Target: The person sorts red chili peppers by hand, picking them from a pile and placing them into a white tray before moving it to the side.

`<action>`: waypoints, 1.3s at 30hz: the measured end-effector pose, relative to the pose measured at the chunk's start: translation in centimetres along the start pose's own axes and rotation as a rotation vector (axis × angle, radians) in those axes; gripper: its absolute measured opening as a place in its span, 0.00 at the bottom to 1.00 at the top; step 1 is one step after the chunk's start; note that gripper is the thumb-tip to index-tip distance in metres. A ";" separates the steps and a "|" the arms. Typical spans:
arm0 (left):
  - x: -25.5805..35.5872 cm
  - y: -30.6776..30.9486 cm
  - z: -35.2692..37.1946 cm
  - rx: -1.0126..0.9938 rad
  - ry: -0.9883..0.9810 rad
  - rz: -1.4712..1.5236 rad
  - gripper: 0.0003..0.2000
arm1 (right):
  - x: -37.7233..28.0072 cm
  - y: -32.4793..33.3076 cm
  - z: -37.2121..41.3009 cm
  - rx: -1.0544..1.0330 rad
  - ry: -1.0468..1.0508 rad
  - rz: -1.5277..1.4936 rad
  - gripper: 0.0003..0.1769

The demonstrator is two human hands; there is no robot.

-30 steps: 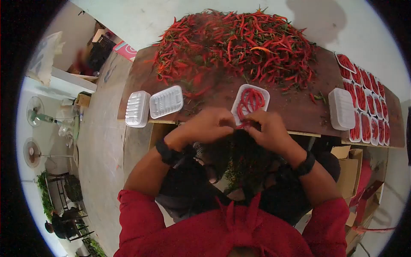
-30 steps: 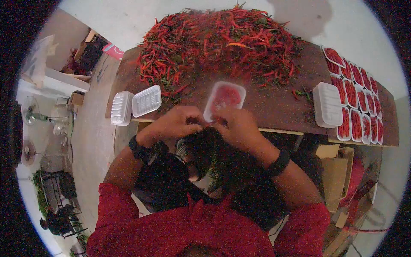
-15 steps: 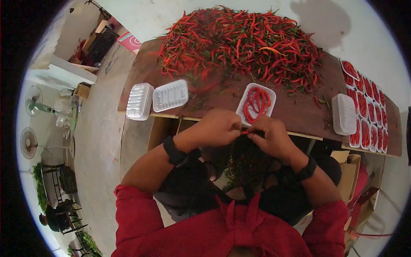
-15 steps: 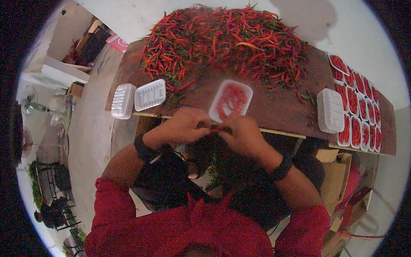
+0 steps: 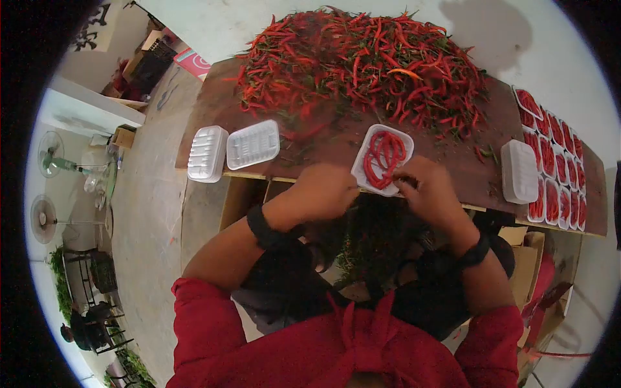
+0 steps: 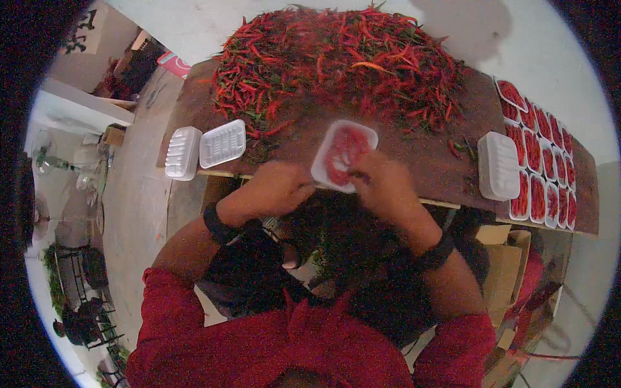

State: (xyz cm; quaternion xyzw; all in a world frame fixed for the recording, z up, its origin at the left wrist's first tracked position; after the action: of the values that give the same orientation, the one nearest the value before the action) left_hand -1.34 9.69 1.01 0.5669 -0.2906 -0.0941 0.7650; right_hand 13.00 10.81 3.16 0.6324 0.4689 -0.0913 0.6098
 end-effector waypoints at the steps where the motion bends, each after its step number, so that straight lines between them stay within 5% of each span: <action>1: 0.3 0.8 0.1 0.114 -0.039 0.079 0.08 | 0.1 0.7 -0.1 0.058 -0.015 0.010 0.08; 4: 0.6 2.4 -0.3 0.315 -0.098 0.231 0.08 | -0.3 0.8 -0.5 0.048 0.039 0.080 0.07; 16: 1.3 1.5 -3.0 0.397 -0.207 0.251 0.07 | -0.4 -0.8 -1.7 0.025 0.196 0.280 0.09; 28: 0.5 -0.2 -5.3 0.135 0.030 0.123 0.10 | -0.6 1.2 -2.4 0.067 0.112 0.208 0.13; 37: 1.3 0.0 -5.5 0.283 0.019 0.007 0.10 | 0.3 2.4 -1.4 0.075 0.032 0.132 0.12; 39: 1.1 -0.5 -5.8 0.184 0.065 -0.009 0.09 | -0.4 2.9 -1.4 0.064 0.021 0.108 0.13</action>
State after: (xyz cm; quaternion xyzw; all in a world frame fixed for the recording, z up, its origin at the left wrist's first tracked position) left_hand 2.85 13.70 -0.14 0.6387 -0.2705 -0.0522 0.7185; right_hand 14.23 12.37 5.77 0.6769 0.4374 -0.0665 0.5883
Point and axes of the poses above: each hand's wrist, its own z-axis away from the middle knuckle, its own y-axis out of the back of the hand, x = y × z, the point moved 8 cm from there along -z, towards the middle knuckle
